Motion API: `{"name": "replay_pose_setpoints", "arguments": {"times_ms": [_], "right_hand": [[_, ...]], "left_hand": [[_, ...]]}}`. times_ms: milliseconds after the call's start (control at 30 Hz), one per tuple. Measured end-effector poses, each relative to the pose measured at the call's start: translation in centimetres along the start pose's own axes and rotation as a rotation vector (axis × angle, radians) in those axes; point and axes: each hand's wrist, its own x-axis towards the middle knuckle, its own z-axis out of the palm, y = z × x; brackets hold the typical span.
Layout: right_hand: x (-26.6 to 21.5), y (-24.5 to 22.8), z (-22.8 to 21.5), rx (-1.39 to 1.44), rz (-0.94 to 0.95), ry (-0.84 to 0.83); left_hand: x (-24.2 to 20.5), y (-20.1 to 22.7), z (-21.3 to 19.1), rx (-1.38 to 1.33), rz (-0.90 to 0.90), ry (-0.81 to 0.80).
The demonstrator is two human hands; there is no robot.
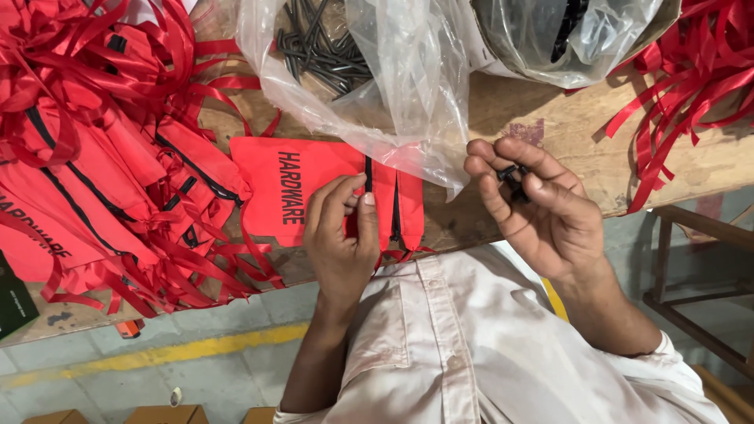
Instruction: The person places small black hardware pieces into red zippered bags by hand.
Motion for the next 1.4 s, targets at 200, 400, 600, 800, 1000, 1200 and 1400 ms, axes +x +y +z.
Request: {"name": "replay_pose_setpoints", "arguments": {"times_ms": [200,400,600,800,1000,1200,1400], "right_hand": [[0.1,0.0,0.8,-0.203,-0.002,-0.007],[-0.5,-0.8,1.3,-0.147,0.138,-0.178],[-0.5,-0.3,2.6,-0.190,0.329,-0.114],[1.0,1.8,4.1,-0.202,0.428,-0.080],[2.2,3.4,6.3,-0.277,0.405,-0.083],[4.2,4.8,8.0,-0.292,0.391,-0.070],[5.2,5.0,8.1,-0.274,0.428,-0.047]], "left_hand": [[0.1,1.1,-0.2,0.088,0.056,0.010],[0.1,2.1,0.0,0.370,0.209,0.031],[-0.8,1.8,0.1,0.360,0.153,0.069],[-0.7,0.8,-0.4,0.383,0.171,0.113],[-1.0,0.3,-0.5,0.340,0.125,0.152],[-0.6,2.1,-2.0,0.313,0.100,0.157],[-0.3,3.3,-3.4,0.209,0.103,0.103]]}}
